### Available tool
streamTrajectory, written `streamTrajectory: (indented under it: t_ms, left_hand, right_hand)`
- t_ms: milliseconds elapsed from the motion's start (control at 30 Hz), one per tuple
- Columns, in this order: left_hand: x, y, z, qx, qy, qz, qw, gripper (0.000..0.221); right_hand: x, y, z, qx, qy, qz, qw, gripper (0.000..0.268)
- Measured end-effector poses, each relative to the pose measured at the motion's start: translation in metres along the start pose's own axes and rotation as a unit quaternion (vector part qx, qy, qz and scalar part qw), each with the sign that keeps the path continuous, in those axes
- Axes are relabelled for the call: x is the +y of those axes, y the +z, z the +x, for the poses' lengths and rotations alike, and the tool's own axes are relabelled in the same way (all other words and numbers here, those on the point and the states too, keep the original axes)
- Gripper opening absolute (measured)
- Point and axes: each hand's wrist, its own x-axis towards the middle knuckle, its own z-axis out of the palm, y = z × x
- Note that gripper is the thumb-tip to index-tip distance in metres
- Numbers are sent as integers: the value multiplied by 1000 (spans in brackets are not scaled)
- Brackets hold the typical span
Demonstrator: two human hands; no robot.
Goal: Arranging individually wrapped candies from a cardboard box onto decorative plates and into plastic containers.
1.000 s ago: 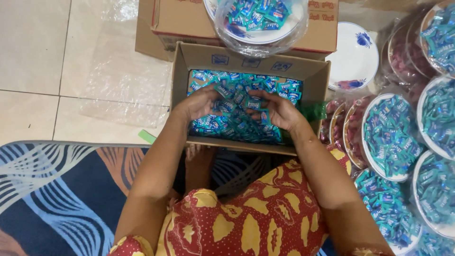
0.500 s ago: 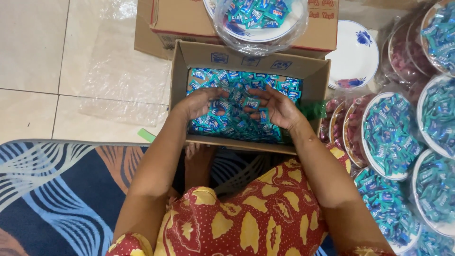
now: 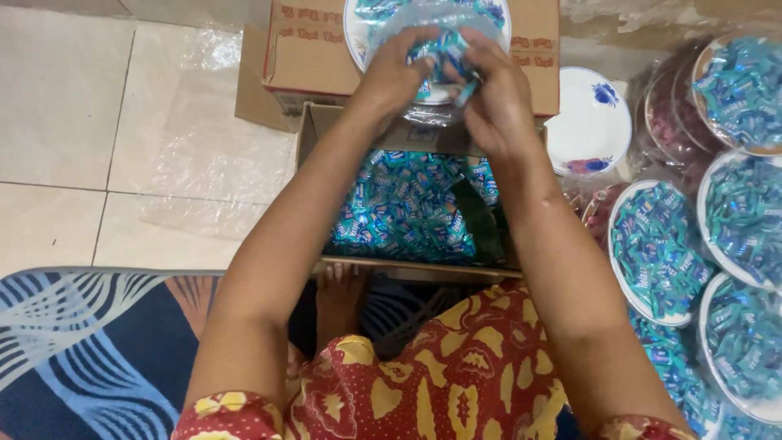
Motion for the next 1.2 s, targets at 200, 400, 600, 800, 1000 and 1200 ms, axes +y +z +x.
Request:
streamTrajectory:
  t_ms: [200, 400, 600, 800, 1000, 1200]
  left_hand:
    - [34, -27, -51, -32, 10, 50, 998, 31]
    - [-126, -13, -121, -78, -207, -69, 973, 24]
    - [-181, 48, -173, -390, -174, 376, 823, 75]
    - [-99, -3, -156, -368, -228, 130, 892, 51]
    - [-97, -23, -156, -130, -413, -352, 830, 18]
    - [-108, -25, -156, -139, -372, -363, 843, 35]
  right_hand:
    - [2, -24, 1, -78, -226, -350, 906, 50]
    - [87, -85, -58, -120, -104, -399, 903, 30]
    - [188, -169, -57, -292, 80, -792, 531, 82]
    - [159, -172, -55, -318, 36, -631, 707, 35]
    - [130, -149, -65, -75, 236, -259, 934, 28]
    - [101, -111, -76, -94, 282, -215, 930, 54]
